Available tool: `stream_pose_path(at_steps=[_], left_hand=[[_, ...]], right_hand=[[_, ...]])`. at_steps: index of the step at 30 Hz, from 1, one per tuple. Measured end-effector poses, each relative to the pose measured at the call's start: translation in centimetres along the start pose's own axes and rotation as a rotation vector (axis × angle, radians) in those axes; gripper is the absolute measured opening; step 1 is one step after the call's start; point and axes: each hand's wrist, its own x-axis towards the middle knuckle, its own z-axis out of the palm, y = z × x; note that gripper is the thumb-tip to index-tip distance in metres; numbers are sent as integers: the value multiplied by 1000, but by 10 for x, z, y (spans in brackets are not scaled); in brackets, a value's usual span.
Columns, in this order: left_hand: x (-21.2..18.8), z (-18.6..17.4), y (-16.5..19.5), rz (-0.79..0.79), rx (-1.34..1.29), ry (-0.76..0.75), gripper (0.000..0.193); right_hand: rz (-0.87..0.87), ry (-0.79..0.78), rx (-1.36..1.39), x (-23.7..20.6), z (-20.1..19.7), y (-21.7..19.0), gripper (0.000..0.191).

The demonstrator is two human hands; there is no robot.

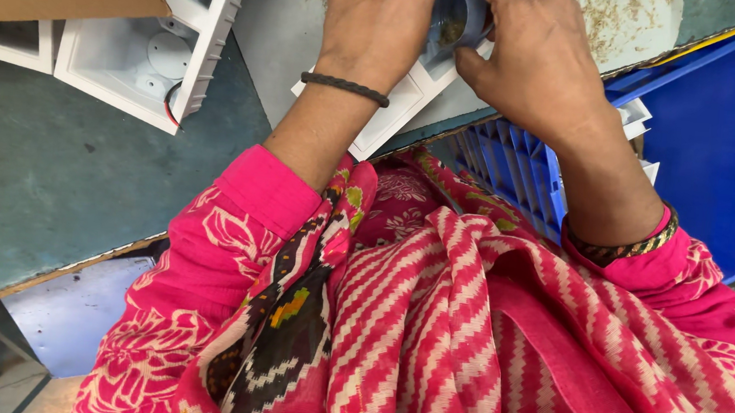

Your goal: The person solders small LED components into white light fixture housings at a workbench, using a soldering iron and applying paste from a small blue cup. They place finished housings aside, handle a box of parts, and continue soldering additional fixtures.

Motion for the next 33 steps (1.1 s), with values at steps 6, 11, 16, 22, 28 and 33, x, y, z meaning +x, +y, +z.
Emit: stream_pose_path(at_steps=[6,11,16,22,28,33], left_hand=[[4,-3,2,-30,76,-53,8],[7,-8,5,-63,48,-57,8],[8,-11,7,-50,119,-143,10],[8,-12,6,-65,98,-178,12],[8,-14,7,-49,90,-143,12],[9,-12,8,-53,109,-141,11]], right_hand=[[-110,74,56,2,-3,-3,53],[-36,37,56,4,-2,-2,56],[12,24,69,4,-3,-4,55],[-42,48,71,5,-4,-5,54],[-36,42,74,5,-3,-5,53],[-30,41,68,5,-4,-4,54]])
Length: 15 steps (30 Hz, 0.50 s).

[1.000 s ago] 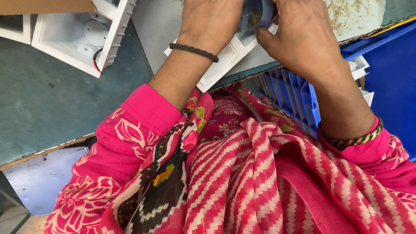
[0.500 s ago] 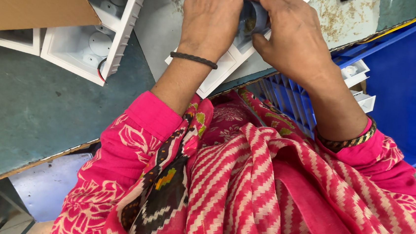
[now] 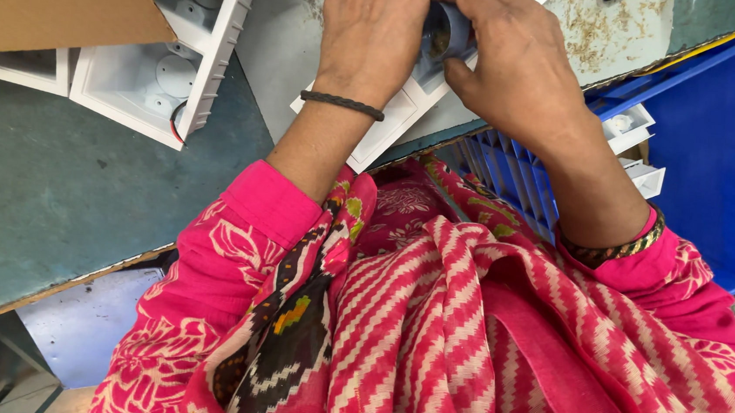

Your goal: The person solders small LED components into white light fixture housings at a workbench, using a soldering iron and applying paste from a small blue cup. They place finished housings aside, handle a box of parts, and continue soldering additional fixtures.

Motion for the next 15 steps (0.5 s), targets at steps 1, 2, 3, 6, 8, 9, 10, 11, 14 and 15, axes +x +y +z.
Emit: stream_pose_path(at_steps=[1,2,3,6,8,9,10,11,14,15], left_hand=[[-1,1,0,3,2,8,11],[-1,2,0,4,4,15,11],[-1,3,0,0,1,16,10],[-2,5,-1,-2,-11,32,9],[-2,6,-2,6,-24,60,8],[-2,5,-3,1,-26,55,8],[-2,6,-3,-2,-27,49,8],[-2,6,-3,-5,-29,42,7],[-3,4,-3,-4,-28,20,7],[-4,4,-3,-10,-31,10,7]], right_hand=[[8,-7,1,-1,0,0,55],[16,-14,2,-1,0,0,55],[24,-22,4,-2,0,0,55],[19,-22,4,-3,0,1,55],[17,-20,22,-3,1,2,55],[16,-20,31,-4,2,2,55],[10,-12,28,-4,2,3,55],[4,-5,24,-4,3,4,55],[-4,15,-10,-6,5,5,54],[-5,22,-25,-7,5,6,54]])
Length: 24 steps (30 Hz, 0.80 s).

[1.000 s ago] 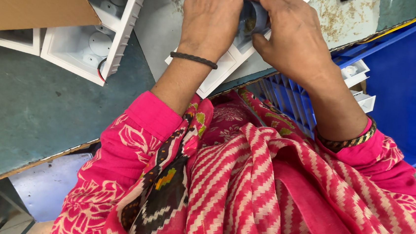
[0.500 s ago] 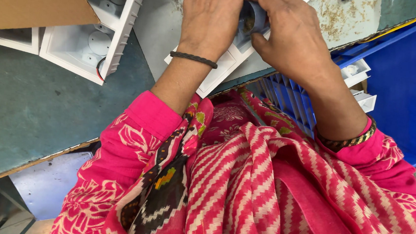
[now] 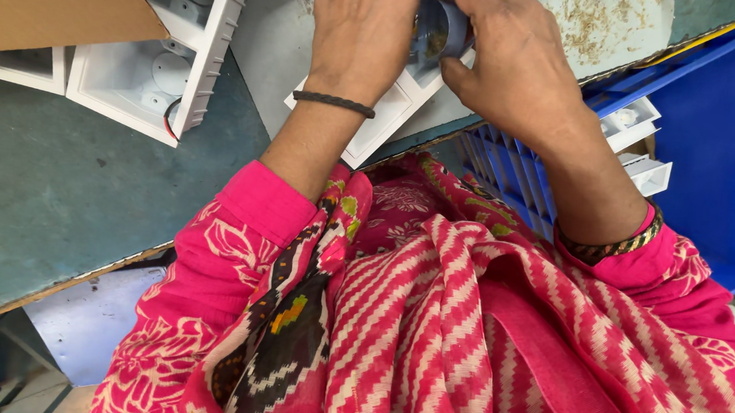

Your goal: The person solders small LED components into white light fixture housings at a workbench, using a soldering iron and applying paste from a small blue cup. They place finished housings aside, handle a box of parts, and continue soldering additional fixtures.

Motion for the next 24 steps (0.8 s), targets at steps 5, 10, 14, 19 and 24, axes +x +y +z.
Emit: stream_pose_path(at_steps=[5,10,14,19,24], left_hand=[[-3,-2,0,-31,-25,-22,8],[-4,-3,-2,-44,-47,-26,8],[-6,-6,-5,-69,-84,-41,11],[-9,-11,-7,-130,-129,-106,19],[-13,-19,-11,-99,-122,-162,15]], right_hand=[[65,1,64,-3,2,-1,53],[128,2,78,-4,1,-3,56],[131,54,127,-11,-6,-2,55],[132,251,252,-42,-22,9,54],[262,399,257,-85,-24,34,55]])
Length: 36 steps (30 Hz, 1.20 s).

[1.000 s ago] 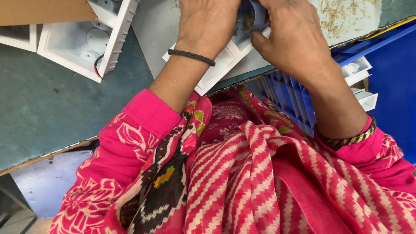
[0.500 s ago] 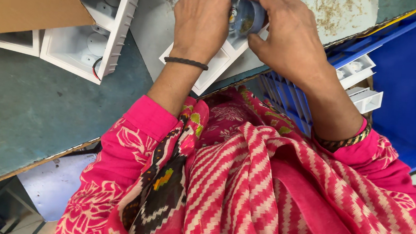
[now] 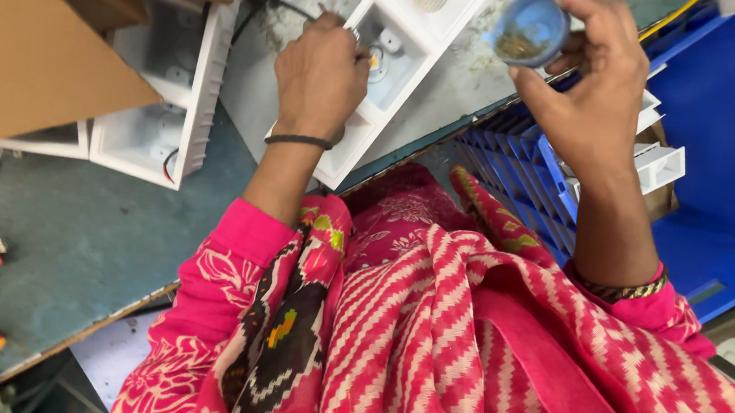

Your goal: The person solders small LED components into white light fixture housings at a workbench, using a soldering iron and applying paste from a small blue cup. They place finished housings aside, handle a box of parts, and continue soldering additional fixtures.

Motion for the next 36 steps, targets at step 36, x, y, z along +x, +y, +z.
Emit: stream_pose_path(at_steps=[36], left_hand=[[-2,10,61,-527,420,-31,15]], right_hand=[[6,-243,253,60,-31,143,58]])
